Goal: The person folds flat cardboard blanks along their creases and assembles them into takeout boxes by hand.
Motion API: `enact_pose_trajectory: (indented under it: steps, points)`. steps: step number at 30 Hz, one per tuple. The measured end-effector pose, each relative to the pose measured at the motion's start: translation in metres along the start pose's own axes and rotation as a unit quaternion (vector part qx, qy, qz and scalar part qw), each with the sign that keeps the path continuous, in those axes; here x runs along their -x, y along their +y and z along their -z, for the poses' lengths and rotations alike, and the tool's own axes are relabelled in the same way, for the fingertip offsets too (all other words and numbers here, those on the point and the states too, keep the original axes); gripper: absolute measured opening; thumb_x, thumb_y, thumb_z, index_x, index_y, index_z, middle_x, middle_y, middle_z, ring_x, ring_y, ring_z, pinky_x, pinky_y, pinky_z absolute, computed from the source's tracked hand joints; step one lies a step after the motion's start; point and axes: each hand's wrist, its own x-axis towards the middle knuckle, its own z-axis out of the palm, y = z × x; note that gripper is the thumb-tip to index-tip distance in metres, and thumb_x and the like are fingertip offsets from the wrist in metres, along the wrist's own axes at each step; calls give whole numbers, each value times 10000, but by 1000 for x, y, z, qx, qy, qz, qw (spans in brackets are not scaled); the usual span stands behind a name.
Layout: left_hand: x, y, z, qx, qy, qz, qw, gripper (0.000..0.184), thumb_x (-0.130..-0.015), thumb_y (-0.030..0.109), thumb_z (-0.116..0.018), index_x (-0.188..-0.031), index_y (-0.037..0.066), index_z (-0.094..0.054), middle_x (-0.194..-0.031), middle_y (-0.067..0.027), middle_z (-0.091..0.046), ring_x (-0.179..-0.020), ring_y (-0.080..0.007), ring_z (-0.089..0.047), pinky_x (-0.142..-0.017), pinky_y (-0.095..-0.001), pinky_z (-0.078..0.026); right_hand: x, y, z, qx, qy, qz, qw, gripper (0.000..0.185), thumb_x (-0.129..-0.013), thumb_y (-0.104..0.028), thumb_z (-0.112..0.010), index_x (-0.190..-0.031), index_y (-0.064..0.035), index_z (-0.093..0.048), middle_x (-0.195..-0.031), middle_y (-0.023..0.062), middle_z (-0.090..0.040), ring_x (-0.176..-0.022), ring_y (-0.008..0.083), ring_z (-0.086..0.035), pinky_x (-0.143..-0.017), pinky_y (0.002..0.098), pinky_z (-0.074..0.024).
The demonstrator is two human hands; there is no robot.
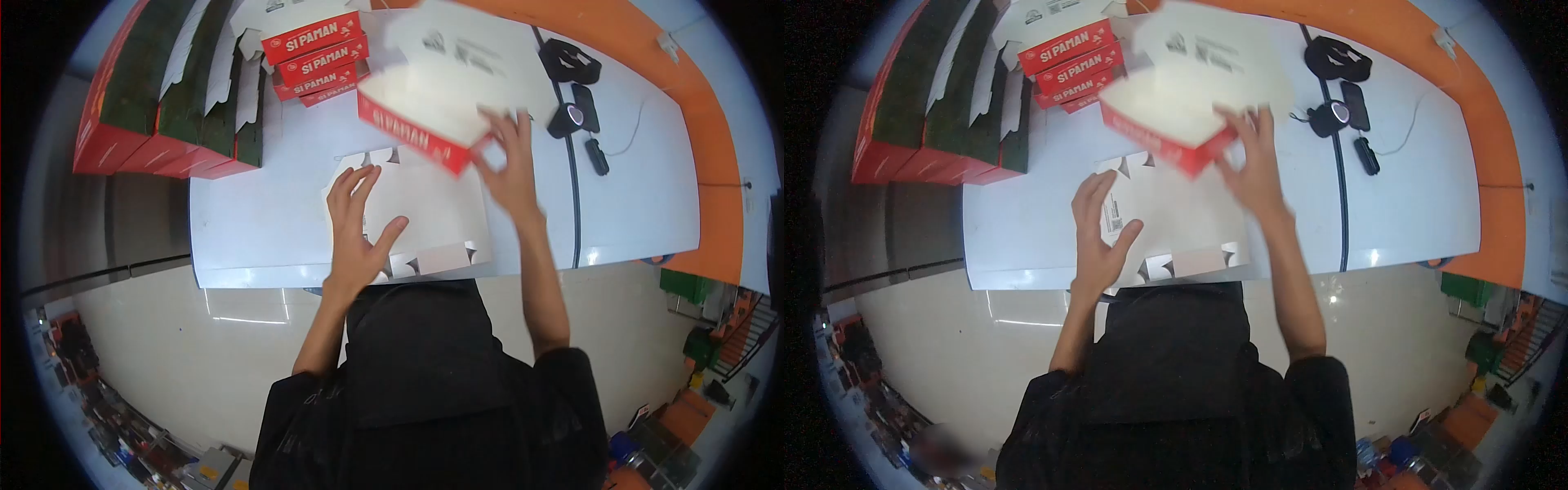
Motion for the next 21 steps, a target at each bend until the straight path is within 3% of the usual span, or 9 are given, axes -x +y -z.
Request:
enact_pose_trajectory:
  steps: [4, 6, 7, 9, 11, 12, 15, 18, 21]
  points:
    - [32, -33, -3, -241, -284, 14, 928, 889, -810, 335, -841, -1570, 177, -409, -1649, -177, -223, -1520, -496, -145, -1236, -658, -132, -41, 31, 21, 177, -148, -155, 961, 805, -824, -154, -813, -1543, -272, -471, -1602, 290, -343, -1452, 490, -379, -1154, 471, -405]
    - [56, -47, -17, -239, -328, 1, 914, 900, -809, 336, -840, -1579, 196, -398, -1663, -172, -199, -1527, -496, -129, -1237, -664, -112, -35, 61, 23, 221, -224, -180, 932, 773, -866, -291, -784, -1560, -257, -446, -1578, 273, -411, -1394, 477, -470, -1155, 440, -407]
    - [67, -54, -23, -238, -349, -2, 906, 905, -808, 336, -840, -1584, 206, -392, -1670, -170, -187, -1531, -496, -121, -1237, -668, -103, -29, 60, 17, 153, -230, -206, 939, 785, -860, -290, -790, -1563, -245, -442, -1556, 278, -436, -1393, 469, -475, -1159, 431, -403]
    - [80, -67, -39, -210, -317, -21, 925, 831, -809, 326, -839, -1538, 205, -460, -1649, -147, -261, -1525, -463, -162, -1229, -678, -93, 0, 54, 5, 14, -242, -258, 935, 811, -848, -290, -801, -1568, -220, -434, -1513, 288, -486, -1391, 451, -485, -1167, 413, -396]
    - [88, -77, -54, -195, -292, -39, 935, 748, -836, 289, -817, -1507, 195, -502, -1625, -124, -331, -1511, -440, -213, -1228, -664, -117, 38, 54, -9, 22, -300, -204, 932, 827, -833, -302, -816, -1564, -202, -443, -1561, 258, -436, -1432, 440, -433, -1194, 441, -359]
    - [85, -77, -59, -198, -270, -47, 941, 650, -857, 243, -790, -1455, 156, -550, -1562, -84, -441, -1462, -393, -322, -1216, -629, -197, 58, 50, -14, 25, -326, -177, 928, 835, -825, -308, -823, -1561, -193, -447, -1586, 244, -412, -1452, 434, -407, -1208, 455, -340]
    - [94, -119, -75, -183, -237, -93, 950, 638, -852, 222, -784, -1441, 126, -557, -1525, -69, -484, -1427, -362, -385, -1197, -581, -269, 110, 20, -20, 146, -399, -153, 892, 875, -771, -285, -864, -1548, -198, -470, -1660, 182, -300, -1528, 425, -262, -1240, 563, -243]
    - [66, -89, -54, -181, -277, -77, 941, 780, -763, 302, -861, -1452, 113, -548, -1506, -70, -496, -1416, -353, -404, -1168, -538, -322, 150, 0, -26, 234, -401, -94, 881, 878, -748, -281, -880, -1528, -191, -486, -1705, 121, -180, -1528, 471, -209, -1213, 674, -214]
    - [63, -86, -53, -184, -297, -75, 934, 857, -711, 342, -895, -1460, 119, -542, -1496, -72, -500, -1415, -359, -401, -1166, -537, -325, 170, 5, -28, 232, -369, -38, 899, 730, -799, -209, -841, -1468, -159, -555, -1669, 116, -286, -1524, 436, -253, -1194, 725, -189]
